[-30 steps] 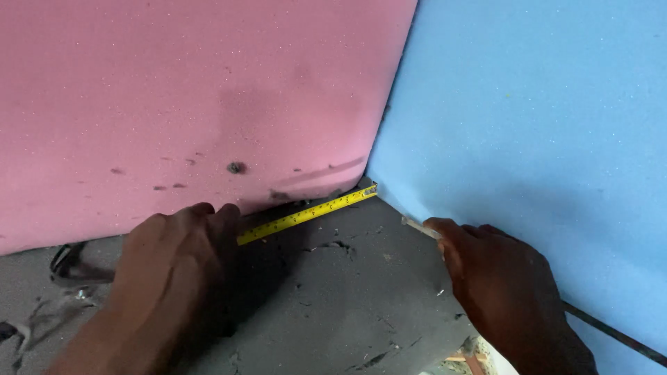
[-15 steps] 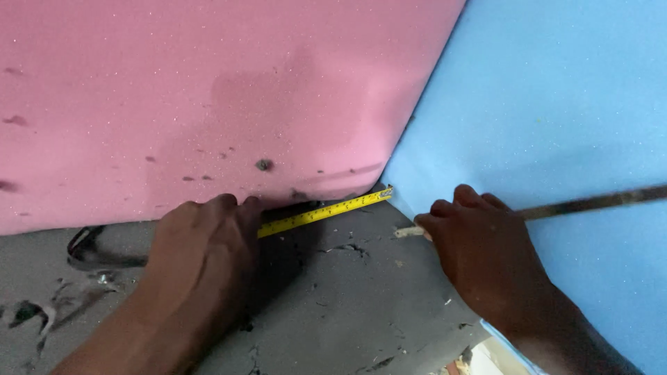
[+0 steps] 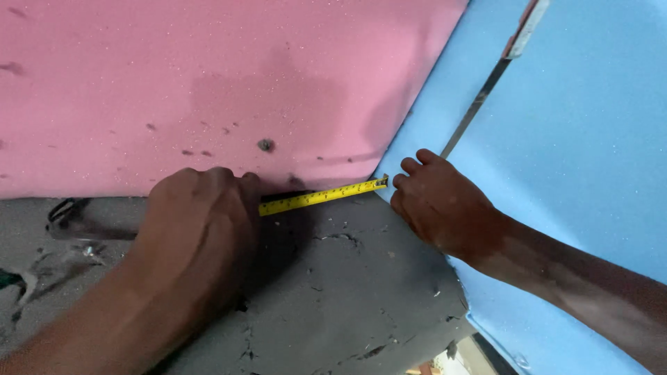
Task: Measuring and marking a piece of foam using a tape measure and a metal tool
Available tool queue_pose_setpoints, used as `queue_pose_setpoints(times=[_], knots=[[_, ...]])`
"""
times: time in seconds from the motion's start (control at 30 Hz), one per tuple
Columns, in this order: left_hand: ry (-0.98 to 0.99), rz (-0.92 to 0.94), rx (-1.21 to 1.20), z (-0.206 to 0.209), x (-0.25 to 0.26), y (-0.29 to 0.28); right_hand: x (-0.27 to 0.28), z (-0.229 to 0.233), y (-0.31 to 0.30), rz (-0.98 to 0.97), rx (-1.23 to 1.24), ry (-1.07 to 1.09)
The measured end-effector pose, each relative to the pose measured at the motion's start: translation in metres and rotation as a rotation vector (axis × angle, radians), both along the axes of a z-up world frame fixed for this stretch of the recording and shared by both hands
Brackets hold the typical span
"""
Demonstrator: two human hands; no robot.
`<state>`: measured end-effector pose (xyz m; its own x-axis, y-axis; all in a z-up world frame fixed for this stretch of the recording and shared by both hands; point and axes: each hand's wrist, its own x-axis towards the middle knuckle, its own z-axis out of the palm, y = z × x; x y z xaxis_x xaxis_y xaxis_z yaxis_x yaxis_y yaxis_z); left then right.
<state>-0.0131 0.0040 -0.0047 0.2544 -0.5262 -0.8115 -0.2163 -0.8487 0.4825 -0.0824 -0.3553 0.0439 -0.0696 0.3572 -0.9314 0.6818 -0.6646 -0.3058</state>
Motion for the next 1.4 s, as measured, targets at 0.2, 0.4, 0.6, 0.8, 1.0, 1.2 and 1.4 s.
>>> queue_pose_setpoints(times=[0.2,0.4,0.6,0.8,1.0,1.2,1.4], knots=[[0.133,-0.074,0.125,0.002,0.019,-0.003,-0.014,-0.001,-0.002,-0.183,0.079,-0.025],[0.027,-0.303,0.109,0.013,0.017,-0.003,-0.002,0.019,0.026,-0.034,-0.098,0.061],[-0.007,-0.227,0.072,0.010,0.017,0.004,-0.026,0.011,0.029,0.075,-0.026,0.018],[0.043,-0.206,0.068,0.022,0.030,-0.003,0.011,0.028,0.045,-0.024,0.085,-0.022],[0.101,-0.253,0.169,0.044,0.052,-0.017,0.037,0.033,0.033,-0.269,0.208,-0.195],[0.025,-0.385,0.152,0.025,0.035,-0.006,-0.002,0.012,0.023,0.021,0.018,-0.072],[-0.016,-0.401,0.129,0.022,0.028,-0.002,-0.026,0.001,0.017,-0.062,0.040,-0.033]])
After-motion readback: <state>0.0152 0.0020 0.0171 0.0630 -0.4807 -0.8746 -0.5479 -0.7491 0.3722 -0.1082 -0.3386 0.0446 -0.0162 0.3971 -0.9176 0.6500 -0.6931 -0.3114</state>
